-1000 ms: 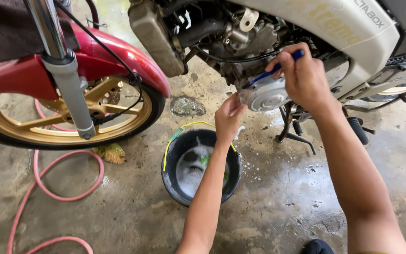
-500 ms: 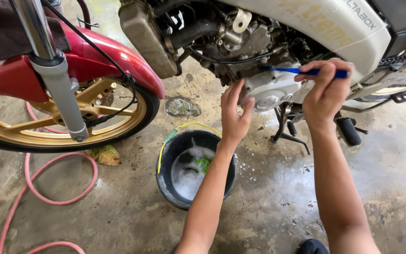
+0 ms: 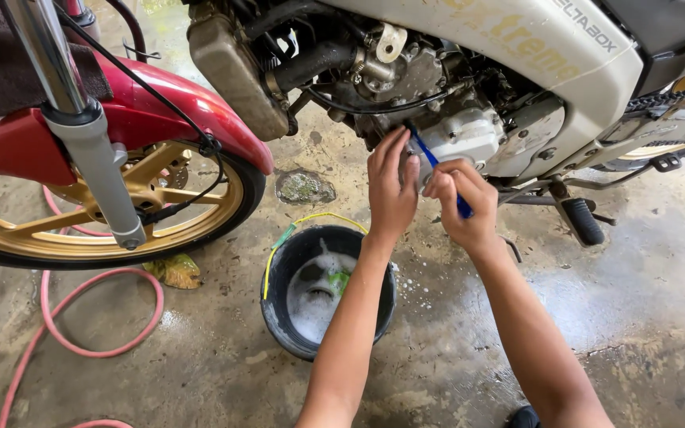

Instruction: Cleaning a motorcycle engine using a toothbrush and soapy water

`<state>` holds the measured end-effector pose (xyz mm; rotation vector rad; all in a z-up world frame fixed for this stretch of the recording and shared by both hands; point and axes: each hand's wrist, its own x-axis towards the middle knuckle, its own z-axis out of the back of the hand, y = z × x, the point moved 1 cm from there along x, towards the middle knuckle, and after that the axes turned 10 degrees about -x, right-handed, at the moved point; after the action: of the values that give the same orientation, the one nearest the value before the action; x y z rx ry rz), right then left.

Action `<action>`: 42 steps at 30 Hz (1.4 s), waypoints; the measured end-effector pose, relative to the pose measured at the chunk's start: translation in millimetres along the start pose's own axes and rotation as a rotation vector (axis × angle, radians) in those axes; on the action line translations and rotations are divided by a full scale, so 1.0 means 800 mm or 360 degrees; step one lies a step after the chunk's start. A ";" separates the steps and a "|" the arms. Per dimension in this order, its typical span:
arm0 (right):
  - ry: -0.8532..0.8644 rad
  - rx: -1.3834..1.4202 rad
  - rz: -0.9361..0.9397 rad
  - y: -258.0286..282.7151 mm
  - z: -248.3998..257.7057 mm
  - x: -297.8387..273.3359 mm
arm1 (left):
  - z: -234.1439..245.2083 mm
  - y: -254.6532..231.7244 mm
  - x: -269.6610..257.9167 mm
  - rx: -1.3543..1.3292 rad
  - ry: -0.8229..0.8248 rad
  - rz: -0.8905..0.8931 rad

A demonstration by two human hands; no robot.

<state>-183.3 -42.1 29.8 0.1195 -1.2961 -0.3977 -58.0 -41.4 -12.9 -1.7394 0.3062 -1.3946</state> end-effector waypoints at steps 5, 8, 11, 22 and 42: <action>-0.0235 -0.0051 -0.0066 -0.050 -0.013 -0.015 | -0.002 0.004 0.008 0.0095 0.0007 0.0136; -0.0269 -0.0054 -0.0174 -0.037 -0.011 -0.007 | -0.005 0.002 0.011 0.0158 -0.0024 0.0144; -0.0345 -0.0066 -0.0205 -0.041 -0.021 -0.025 | -0.015 0.016 0.008 0.0224 -0.0096 0.0131; -0.0542 0.0068 -0.0252 -0.016 0.011 0.002 | -0.059 -0.002 0.019 0.0513 -0.0299 -0.0033; -0.0515 0.0419 -0.0477 -0.041 0.052 0.047 | -0.082 -0.023 0.061 0.0639 -0.0531 -0.0483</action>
<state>-221.7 -80.1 65.5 0.4922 -1.6541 -0.5144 -104.7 -92.9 33.8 -1.6814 -0.4096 -1.2363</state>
